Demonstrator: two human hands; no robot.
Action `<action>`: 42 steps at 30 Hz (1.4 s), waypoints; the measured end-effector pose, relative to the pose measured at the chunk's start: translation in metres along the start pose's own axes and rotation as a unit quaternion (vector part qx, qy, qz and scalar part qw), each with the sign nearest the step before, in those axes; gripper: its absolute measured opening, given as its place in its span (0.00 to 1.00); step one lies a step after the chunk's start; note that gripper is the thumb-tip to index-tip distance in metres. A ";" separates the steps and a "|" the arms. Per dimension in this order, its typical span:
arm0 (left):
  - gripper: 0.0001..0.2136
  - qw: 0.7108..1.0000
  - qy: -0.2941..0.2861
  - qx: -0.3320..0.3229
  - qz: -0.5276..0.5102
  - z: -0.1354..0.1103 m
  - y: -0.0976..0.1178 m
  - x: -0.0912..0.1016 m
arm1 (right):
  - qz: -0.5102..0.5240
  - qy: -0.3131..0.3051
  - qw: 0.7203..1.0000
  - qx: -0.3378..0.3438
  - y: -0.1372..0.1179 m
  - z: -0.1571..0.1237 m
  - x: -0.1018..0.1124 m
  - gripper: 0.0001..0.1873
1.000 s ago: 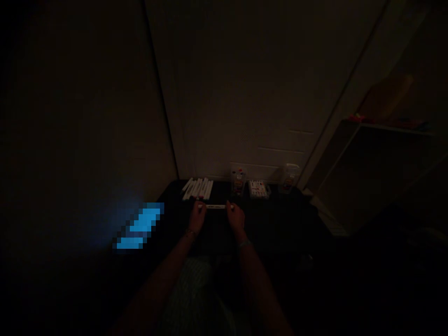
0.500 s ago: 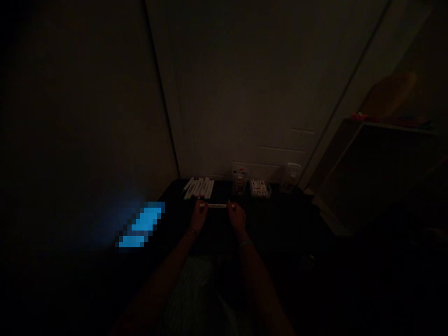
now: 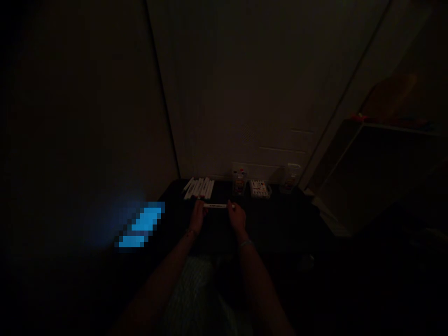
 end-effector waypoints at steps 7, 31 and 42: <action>0.15 1.000 0.000 -0.003 -0.013 0.003 -0.001 -0.001 | -0.004 0.000 1.000 -0.005 -0.001 0.001 0.000 0.28; 0.08 0.997 -0.002 -0.053 0.063 0.000 0.009 0.000 | -0.012 0.001 1.000 -0.007 -0.001 0.000 0.000 0.27; 0.08 0.997 -0.007 -0.037 0.060 0.000 0.007 -0.001 | -0.020 0.004 1.000 -0.005 0.000 0.001 0.000 0.27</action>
Point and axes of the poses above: each hand's wrist, its own z-axis towards the middle knuckle, its own x-axis out of the back of the hand, y = z × x, the point moved 9 cm from there along z, towards the middle knuckle, and after that the axes turned 15 degrees about y, right-handed, at the moved point
